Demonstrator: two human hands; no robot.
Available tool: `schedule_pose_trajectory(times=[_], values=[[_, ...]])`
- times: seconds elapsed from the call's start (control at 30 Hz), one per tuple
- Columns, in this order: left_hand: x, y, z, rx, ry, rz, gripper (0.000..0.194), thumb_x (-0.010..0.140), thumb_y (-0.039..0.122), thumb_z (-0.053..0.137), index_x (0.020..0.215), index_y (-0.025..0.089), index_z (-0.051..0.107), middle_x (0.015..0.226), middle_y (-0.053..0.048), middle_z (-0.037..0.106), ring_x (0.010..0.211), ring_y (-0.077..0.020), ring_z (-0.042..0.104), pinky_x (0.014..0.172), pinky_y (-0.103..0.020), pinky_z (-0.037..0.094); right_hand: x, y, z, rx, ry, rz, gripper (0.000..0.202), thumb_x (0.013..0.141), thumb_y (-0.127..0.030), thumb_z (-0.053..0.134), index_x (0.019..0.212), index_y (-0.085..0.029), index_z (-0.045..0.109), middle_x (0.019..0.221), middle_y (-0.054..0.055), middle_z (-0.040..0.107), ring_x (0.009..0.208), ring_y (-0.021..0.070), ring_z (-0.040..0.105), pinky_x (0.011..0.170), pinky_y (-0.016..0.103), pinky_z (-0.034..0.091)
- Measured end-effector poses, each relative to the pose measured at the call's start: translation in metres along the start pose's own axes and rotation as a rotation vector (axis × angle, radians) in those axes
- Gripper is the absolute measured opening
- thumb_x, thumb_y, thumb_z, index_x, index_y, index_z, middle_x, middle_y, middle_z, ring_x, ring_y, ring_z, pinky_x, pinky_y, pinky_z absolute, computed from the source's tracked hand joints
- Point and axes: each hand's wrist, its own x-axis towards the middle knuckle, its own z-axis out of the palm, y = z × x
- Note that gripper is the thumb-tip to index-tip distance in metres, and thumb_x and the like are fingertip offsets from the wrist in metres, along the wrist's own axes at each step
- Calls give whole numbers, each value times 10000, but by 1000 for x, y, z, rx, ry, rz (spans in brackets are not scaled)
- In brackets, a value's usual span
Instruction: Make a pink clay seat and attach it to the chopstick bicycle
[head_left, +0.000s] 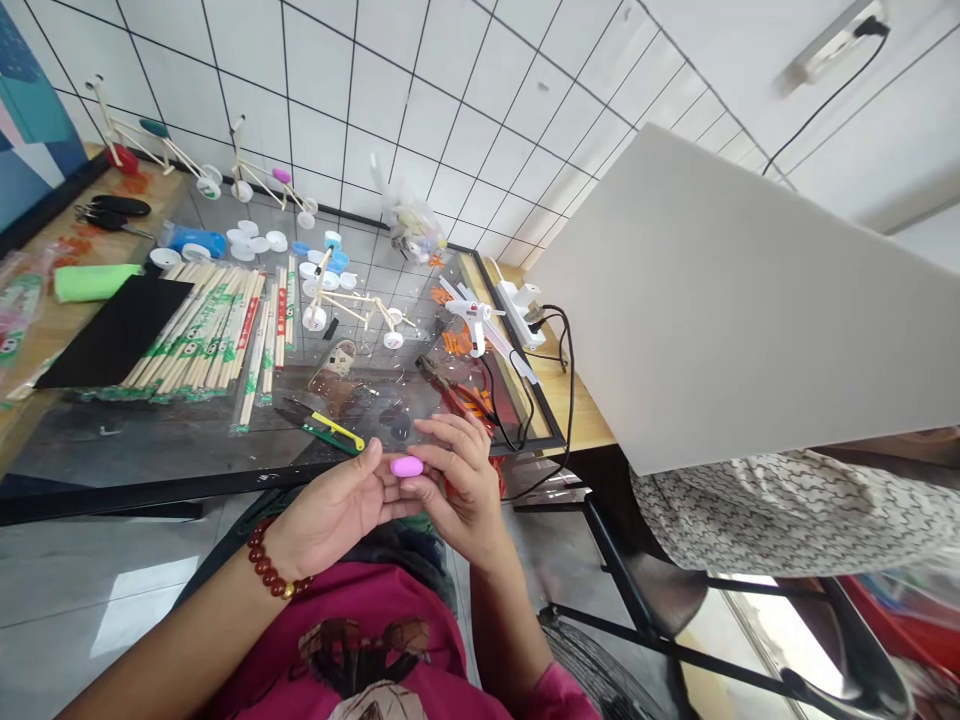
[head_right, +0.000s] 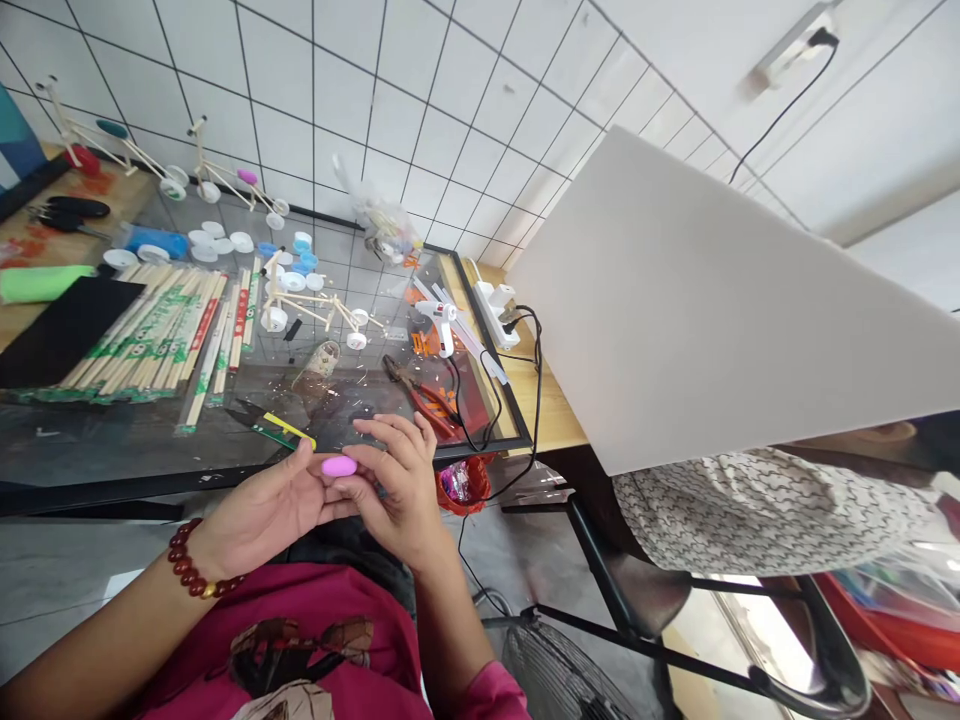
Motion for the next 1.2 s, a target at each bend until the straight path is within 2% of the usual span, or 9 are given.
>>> schedule_pose_trajectory(times=[0.13,0.2,0.37,0.53,0.7,0.9,1.03,1.2], values=[[-2,-2,-4,8,72,83,168,910,289,672,865,155,762,947,-69,744,905,-175,672,918,-350,530,3,-2,2,-18,-14,-22,199,935,-314,629,1123,-257,659,1235,57,697,1208,221,602,1168,497,295],[-1,-2,-3,31,111,123,140,875,276,718,843,150,770,925,-67,752,881,-167,673,864,-309,546,5,-4,4,-15,-1,-27,213,922,-298,646,1130,-251,654,1211,52,709,1193,215,613,1171,490,290],[1,-3,0,98,174,182,167,828,309,771,797,145,782,842,-51,747,824,-139,651,820,-255,544,6,-6,10,-5,40,-28,141,918,-263,630,1053,-264,673,1135,28,743,1146,203,643,1186,496,267],[3,-4,0,72,153,172,222,832,383,759,822,163,785,884,-56,752,817,-143,642,779,-262,543,7,-9,11,-27,84,-18,109,913,-294,661,1017,-267,680,1100,16,757,1109,200,661,1179,489,273],[5,-5,-4,66,133,147,199,763,346,828,807,155,791,854,-46,755,828,-134,658,792,-233,550,7,-9,10,3,92,-16,153,908,-275,659,1060,-255,668,1124,30,750,1111,208,658,1182,503,267],[5,-7,-6,95,159,144,250,714,391,857,754,156,786,815,-38,752,784,-121,653,770,-227,563,6,-9,14,45,90,-33,105,938,-256,597,1012,-269,671,1060,-5,766,1110,203,661,1225,521,188],[1,-1,-4,255,282,241,338,739,489,813,888,186,806,928,-66,763,893,-178,672,826,-292,572,7,-8,14,-56,116,-37,134,917,-228,640,1039,-278,660,1080,-13,765,1093,205,663,1231,537,148],[1,3,-5,553,436,430,218,705,393,855,818,212,808,881,-32,762,849,-147,662,832,-245,535,9,-7,15,-172,132,-67,167,892,-218,689,1044,-273,649,1080,-8,769,1076,213,671,1217,536,170]])
